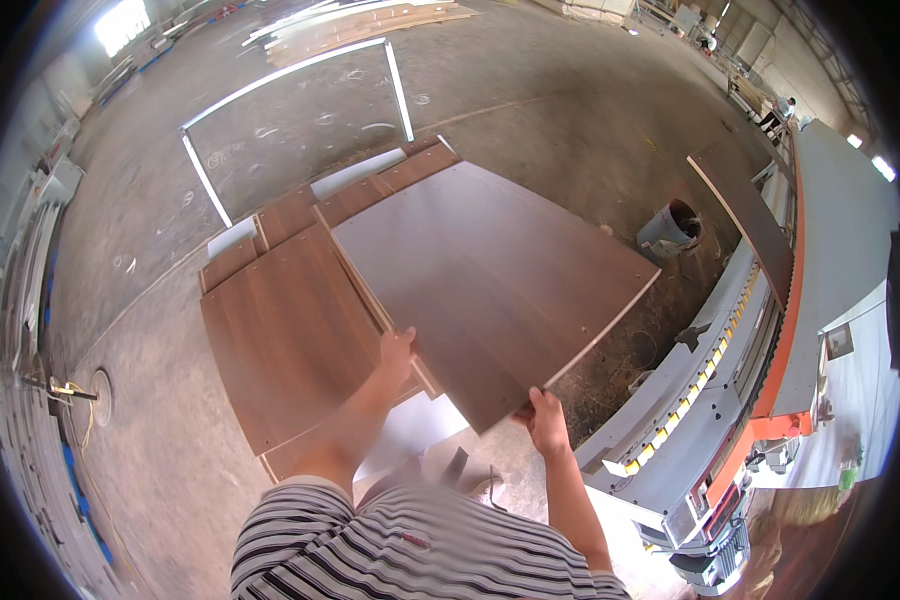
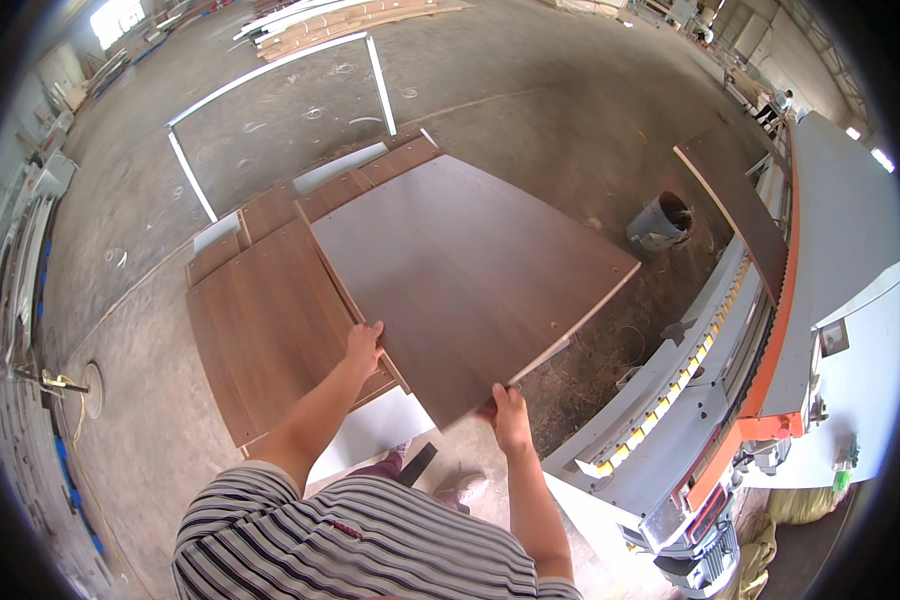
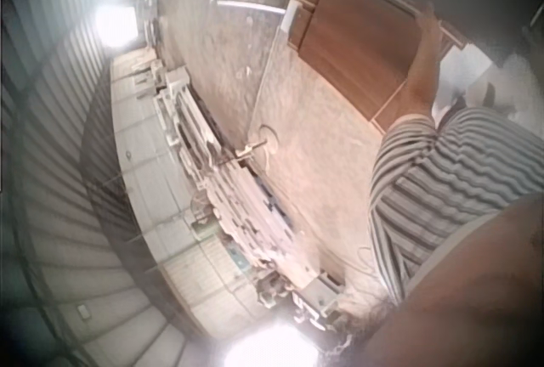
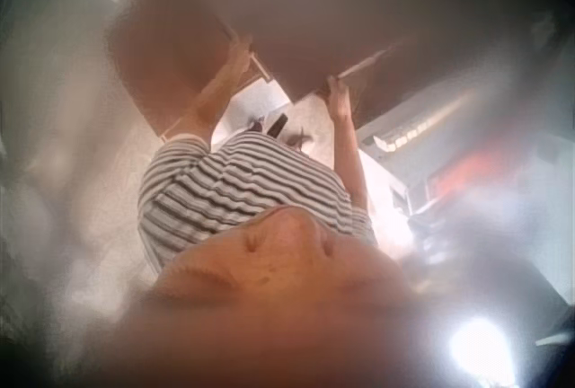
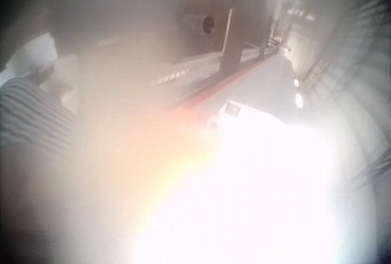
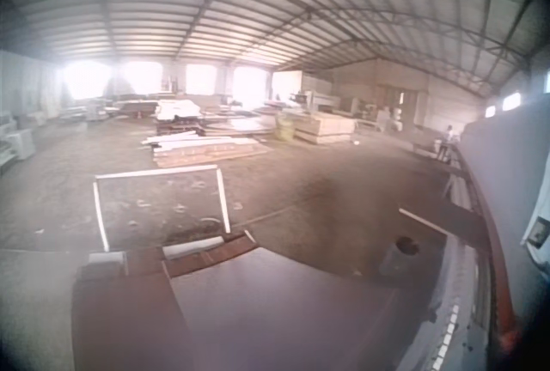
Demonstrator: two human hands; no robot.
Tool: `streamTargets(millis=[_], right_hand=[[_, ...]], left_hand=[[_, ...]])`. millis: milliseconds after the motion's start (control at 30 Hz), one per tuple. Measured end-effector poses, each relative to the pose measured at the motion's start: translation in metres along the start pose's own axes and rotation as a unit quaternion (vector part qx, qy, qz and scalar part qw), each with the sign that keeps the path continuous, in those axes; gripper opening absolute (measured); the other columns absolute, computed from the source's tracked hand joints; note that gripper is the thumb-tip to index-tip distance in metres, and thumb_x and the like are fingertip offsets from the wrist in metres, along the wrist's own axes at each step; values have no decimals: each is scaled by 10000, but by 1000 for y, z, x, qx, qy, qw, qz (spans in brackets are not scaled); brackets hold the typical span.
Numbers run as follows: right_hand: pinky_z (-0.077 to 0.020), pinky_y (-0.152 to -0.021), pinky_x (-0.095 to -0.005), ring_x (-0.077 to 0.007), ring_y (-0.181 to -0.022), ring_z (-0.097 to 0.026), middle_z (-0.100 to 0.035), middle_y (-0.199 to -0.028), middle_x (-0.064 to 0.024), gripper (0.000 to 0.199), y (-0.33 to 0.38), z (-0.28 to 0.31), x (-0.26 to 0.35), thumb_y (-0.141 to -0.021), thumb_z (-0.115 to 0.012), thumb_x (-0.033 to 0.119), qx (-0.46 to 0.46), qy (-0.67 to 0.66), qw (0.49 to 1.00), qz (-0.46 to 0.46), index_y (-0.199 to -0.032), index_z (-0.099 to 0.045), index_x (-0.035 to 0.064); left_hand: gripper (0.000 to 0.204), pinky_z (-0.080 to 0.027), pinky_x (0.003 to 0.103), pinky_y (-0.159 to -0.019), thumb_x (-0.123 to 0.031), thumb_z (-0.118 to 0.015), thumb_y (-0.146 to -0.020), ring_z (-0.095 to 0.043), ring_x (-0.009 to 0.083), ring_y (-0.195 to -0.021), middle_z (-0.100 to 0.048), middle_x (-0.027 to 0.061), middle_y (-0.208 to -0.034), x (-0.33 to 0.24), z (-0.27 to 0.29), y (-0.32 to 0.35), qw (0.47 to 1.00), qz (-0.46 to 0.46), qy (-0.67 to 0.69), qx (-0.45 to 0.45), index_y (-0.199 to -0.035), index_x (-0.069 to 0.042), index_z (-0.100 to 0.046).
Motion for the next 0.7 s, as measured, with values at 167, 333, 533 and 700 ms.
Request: streamTargets(millis=[167,333,533,700], right_hand=[[-561,-655,-353,-282,-746,-648,-604,-937,-217,306,-17,45,-64,-915,-419,159,16,52,992,-113,-1109,-455,-75],[-547,-677,-374,-301,-783,-645,-593,-984,-246,348,56,101,-158,-913,-444,193,-10,85,969,-232,-1156,-439,-56],[-538,-623,-305,-227,-734,-652,-641,-856,-156,225,152,148,-161,-874,-486,172,-94,213,951,-204,-971,-605,6],[-529,-645,-266,-162,-716,-654,-668,-828,-90,237,159,201,-192,-862,-505,199,-169,190,953,-167,-950,-612,6]], left_hand=[[135,-441,303,-516,-111,-555,-804,-543,157,-655,-526,66,-713,10,25,5,921,19,-389,26,-900,-33,-501],[114,-404,328,-465,-180,-547,-791,-498,155,-541,-534,30,-632,119,127,23,883,167,-430,85,-735,-81,-542],[423,-464,392,-647,-299,-669,-704,-563,220,-691,-624,129,-918,153,140,123,678,68,-637,361,-1036,-49,-594],[412,-420,366,-866,-393,-578,-768,-548,320,-1016,-589,187,-1063,184,113,86,608,15,-684,403,-1038,-84,-608]])
Point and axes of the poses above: each hand's wrist, its own y-axis away from the middle knuckle, its own z-axis out of the back of the hand, x = y × z, the point moved 5 cm from there along -y, towards the middle knuckle
